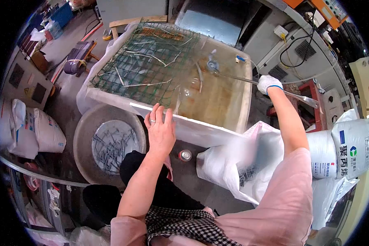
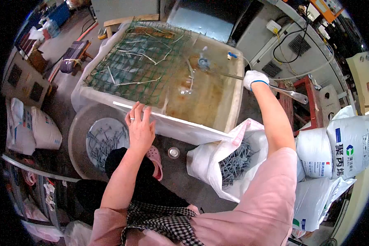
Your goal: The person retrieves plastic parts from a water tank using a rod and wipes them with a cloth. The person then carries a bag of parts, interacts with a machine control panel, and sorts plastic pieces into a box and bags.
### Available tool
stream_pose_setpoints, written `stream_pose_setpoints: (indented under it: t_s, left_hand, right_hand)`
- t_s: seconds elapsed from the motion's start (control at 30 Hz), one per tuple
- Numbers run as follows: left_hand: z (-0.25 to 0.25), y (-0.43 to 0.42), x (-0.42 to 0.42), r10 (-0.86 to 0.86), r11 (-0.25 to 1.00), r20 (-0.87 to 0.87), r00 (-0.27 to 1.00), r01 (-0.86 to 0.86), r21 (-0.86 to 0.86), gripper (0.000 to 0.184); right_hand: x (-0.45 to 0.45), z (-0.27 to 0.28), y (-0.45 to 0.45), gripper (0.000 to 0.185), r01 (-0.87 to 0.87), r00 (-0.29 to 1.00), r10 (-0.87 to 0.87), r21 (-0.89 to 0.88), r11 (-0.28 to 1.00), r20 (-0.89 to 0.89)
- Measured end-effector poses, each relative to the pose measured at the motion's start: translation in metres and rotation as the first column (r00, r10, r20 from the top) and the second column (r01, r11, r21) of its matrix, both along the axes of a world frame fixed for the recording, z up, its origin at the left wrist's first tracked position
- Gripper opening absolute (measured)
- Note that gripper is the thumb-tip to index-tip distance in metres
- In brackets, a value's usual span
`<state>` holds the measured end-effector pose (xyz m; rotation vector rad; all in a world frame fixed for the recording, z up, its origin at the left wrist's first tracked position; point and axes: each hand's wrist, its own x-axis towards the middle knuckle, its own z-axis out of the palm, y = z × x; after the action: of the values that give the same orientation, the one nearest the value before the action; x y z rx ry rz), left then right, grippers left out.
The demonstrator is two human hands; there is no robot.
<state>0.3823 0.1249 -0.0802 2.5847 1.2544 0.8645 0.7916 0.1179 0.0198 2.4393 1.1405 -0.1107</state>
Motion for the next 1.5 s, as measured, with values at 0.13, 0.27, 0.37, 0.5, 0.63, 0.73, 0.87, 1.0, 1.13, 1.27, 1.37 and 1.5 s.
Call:
stream_pose_setpoints:
  t_s: [0.13,0.27,0.37,0.5,0.63,0.73,0.87,1.0,1.13,1.27,1.37,1.5]
  left_hand:
    - [-0.001,0.001,0.001,-0.008,1.0,0.017,1.0,0.008,-0.006,0.05]
    - [0.001,0.001,0.001,-0.008,1.0,0.046,0.999,0.009,-0.008,0.049]
    - [0.001,0.0,0.001,0.002,1.0,0.035,0.999,-0.002,-0.002,0.049]
    - [0.001,0.0,-0.002,0.002,1.0,0.035,0.999,-0.002,-0.004,0.049]
    - [0.001,0.001,-0.004,-0.007,1.0,0.02,1.0,0.006,0.0,0.049]
    - [0.002,-0.002,-0.004,-0.012,1.0,0.019,1.0,0.012,-0.009,0.049]
    - [0.002,-0.002,-0.002,-0.008,1.0,0.025,1.0,0.008,0.002,0.05]
    - [0.001,-0.002,-0.003,0.003,1.0,0.026,1.0,-0.003,-0.007,0.05]
    - [0.0,-0.001,-0.003,-0.007,1.0,0.032,0.999,0.007,-0.015,0.05]
    - [0.0,0.001,-0.002,-0.007,1.0,0.03,1.0,0.008,-0.019,0.05]
    - [0.001,0.001,0.0,-0.009,0.999,0.029,1.0,0.01,-0.031,0.049]
    - [0.004,0.001,0.002,-0.002,0.999,0.022,1.0,0.003,-0.039,0.05]
  right_hand:
    - [0.048,-0.025,-0.018,0.036,-0.101,0.986,0.089,-0.082,0.991,-0.143]
    - [0.036,-0.042,-0.047,0.037,-0.103,0.964,0.114,0.057,0.993,-0.238]
    - [0.023,-0.055,-0.054,0.036,-0.074,0.947,0.103,0.104,0.992,-0.303]
    - [-0.011,-0.023,-0.071,0.035,0.001,0.958,0.043,0.153,0.988,-0.285]
    - [-0.007,-0.004,-0.086,0.035,0.026,0.978,0.008,0.161,0.987,-0.207]
    - [-0.001,-0.007,-0.09,0.035,0.052,0.984,-0.026,0.142,0.988,-0.176]
    - [0.016,-0.047,-0.083,0.037,0.059,0.976,-0.029,0.135,0.989,-0.217]
    - [0.019,-0.086,-0.072,0.039,0.067,0.948,0.001,0.201,0.977,-0.319]
    - [0.022,-0.12,-0.059,0.036,0.038,0.94,0.04,0.221,0.974,-0.338]
    - [0.026,-0.144,-0.052,0.035,0.068,0.916,0.047,0.27,0.96,-0.399]
    - [0.009,-0.142,-0.041,0.035,0.07,0.915,0.038,0.251,0.966,-0.401]
    - [-0.002,-0.155,-0.026,0.037,0.013,0.908,0.085,0.229,0.973,-0.411]
